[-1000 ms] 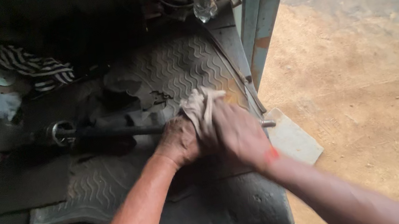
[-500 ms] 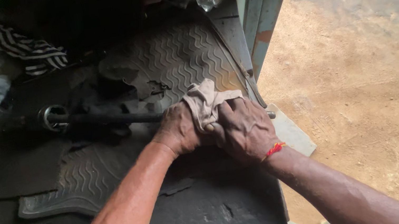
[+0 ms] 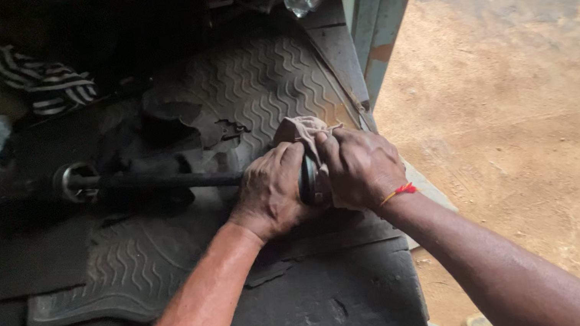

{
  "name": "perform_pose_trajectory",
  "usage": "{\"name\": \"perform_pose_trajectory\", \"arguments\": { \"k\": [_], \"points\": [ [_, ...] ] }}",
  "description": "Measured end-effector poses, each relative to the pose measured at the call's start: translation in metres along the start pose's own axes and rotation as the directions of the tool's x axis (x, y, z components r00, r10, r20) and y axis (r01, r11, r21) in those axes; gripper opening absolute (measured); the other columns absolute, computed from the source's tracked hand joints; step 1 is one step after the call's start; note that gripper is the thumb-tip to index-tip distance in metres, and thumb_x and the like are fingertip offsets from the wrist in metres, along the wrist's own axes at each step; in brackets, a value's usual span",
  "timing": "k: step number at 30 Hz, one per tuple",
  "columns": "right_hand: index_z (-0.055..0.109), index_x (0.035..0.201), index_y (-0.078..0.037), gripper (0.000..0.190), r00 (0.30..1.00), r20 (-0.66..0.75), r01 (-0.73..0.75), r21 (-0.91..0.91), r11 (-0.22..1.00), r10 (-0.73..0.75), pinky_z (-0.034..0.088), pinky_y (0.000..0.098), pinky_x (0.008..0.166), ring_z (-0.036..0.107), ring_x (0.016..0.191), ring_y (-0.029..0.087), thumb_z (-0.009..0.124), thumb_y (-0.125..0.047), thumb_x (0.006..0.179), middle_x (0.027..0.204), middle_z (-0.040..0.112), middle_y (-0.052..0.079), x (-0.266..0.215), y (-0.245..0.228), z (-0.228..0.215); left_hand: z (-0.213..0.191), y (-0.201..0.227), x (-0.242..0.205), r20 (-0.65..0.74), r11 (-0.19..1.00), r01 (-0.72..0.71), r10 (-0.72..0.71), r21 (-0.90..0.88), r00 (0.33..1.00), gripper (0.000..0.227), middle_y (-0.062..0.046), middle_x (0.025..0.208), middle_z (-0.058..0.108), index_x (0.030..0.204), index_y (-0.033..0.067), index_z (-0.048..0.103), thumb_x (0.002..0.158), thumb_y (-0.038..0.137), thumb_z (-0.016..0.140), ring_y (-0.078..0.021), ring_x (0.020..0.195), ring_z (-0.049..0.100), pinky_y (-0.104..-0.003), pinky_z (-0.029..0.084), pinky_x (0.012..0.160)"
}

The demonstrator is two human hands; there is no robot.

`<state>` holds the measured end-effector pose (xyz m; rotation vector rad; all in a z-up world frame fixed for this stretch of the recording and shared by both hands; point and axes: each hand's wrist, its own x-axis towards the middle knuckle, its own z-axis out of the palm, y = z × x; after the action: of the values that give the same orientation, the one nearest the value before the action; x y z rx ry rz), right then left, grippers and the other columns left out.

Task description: The person uses a metal file to scrape and clean a cylindrical mechanical part, likely a driveshaft or axle component, resting on a rubber mat. They repeatedly wipe the part with a cloth to remove debris and inspect the surface.

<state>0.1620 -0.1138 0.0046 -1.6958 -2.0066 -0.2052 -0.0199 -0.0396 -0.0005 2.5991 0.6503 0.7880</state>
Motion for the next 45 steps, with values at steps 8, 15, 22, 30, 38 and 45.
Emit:
{"name": "perform_pose_trajectory", "arguments": {
  "k": [8, 15, 22, 30, 38, 45],
  "points": [
    [0.062, 0.109, -0.006, 0.012, 0.985, -0.114, 0.118, -0.091, 0.989, -0.128, 0.050, 0.0480, 0.063, 0.064, 0.082, 0.036, 0.061, -0.013, 0.100, 0.092, 0.063, 0.015, 0.007, -0.001, -0.007, 0.003, -0.010, 0.004, -0.035, 0.990, -0.076, 0.081, 0.122, 0.996, 0.066, -0.019, 0.119, 0.060, 0.122, 0.0038, 0.053, 0.079, 0.043, 0.083, -0.0392, 0.108, 0.060, -0.051, 0.047, 0.091],
    [0.060, 0.112, 0.005, 0.027, 0.884, -0.379, 0.262, -0.086, 0.961, -0.275, 0.050, 0.0509, 0.074, 0.061, 0.088, 0.041, 0.059, -0.012, 0.091, 0.099, 0.062, 0.023, 0.020, -0.004, -0.014, -0.011, -0.014, 0.036, 0.182, 0.990, 0.007, 0.019, -0.143, 0.983, 0.118, -0.026, 0.132, 0.054, 0.137, -0.0033, 0.044, 0.047, 0.049, 0.099, -0.0472, 0.127, 0.051, -0.052, 0.042, 0.104],
    [0.065, 0.102, -0.007, 0.013, 0.988, -0.151, 0.022, 0.005, 1.000, -0.021, 0.046, 0.0494, 0.071, 0.063, 0.090, 0.037, 0.057, -0.016, 0.097, 0.098, 0.065, 0.014, 0.005, -0.002, -0.008, -0.036, -0.004, 0.067, 0.486, 0.961, 0.105, 0.033, -0.256, 0.873, 0.084, -0.014, 0.122, 0.074, 0.125, 0.0092, 0.066, 0.052, 0.044, 0.091, -0.0303, 0.115, 0.069, -0.039, 0.054, 0.098],
    [0.057, 0.140, -0.011, 0.045, 0.983, -0.073, -0.165, 0.046, 0.985, 0.168, 0.038, 0.0502, 0.106, 0.059, 0.117, 0.035, 0.055, -0.027, 0.099, 0.127, 0.064, 0.018, -0.020, -0.023, -0.021, -0.042, 0.002, 0.069, 0.504, 0.957, 0.283, -0.216, -0.059, 0.836, 0.096, -0.011, 0.121, 0.072, 0.132, 0.0126, 0.056, 0.049, 0.048, 0.092, -0.0299, 0.115, 0.067, -0.039, 0.051, 0.099],
    [0.044, 0.153, -0.002, 0.063, 0.944, -0.157, -0.298, -0.032, 0.954, 0.290, 0.019, 0.0587, 0.120, 0.038, 0.144, 0.043, 0.054, -0.038, 0.102, 0.150, 0.050, 0.030, -0.043, -0.051, -0.003, -0.020, -0.006, 0.053, 0.428, 0.964, 0.263, -0.252, 0.036, 0.868, 0.075, -0.014, 0.118, 0.068, 0.116, 0.0082, 0.057, 0.063, 0.051, 0.087, -0.0355, 0.114, 0.065, -0.045, 0.052, 0.096],
    [0.061, 0.134, -0.015, 0.042, 0.966, 0.157, -0.183, -0.155, 0.971, 0.207, 0.035, 0.0579, 0.108, 0.066, 0.111, 0.038, 0.052, -0.033, 0.098, 0.118, 0.070, 0.015, 0.008, 0.005, 0.018, 0.002, -0.012, 0.024, 0.135, 0.998, 0.059, -0.057, -0.016, 0.989, 0.088, -0.017, 0.123, 0.063, 0.121, 0.0075, 0.057, 0.057, 0.060, 0.089, -0.0371, 0.117, 0.060, -0.050, 0.050, 0.095]
  ]
}}
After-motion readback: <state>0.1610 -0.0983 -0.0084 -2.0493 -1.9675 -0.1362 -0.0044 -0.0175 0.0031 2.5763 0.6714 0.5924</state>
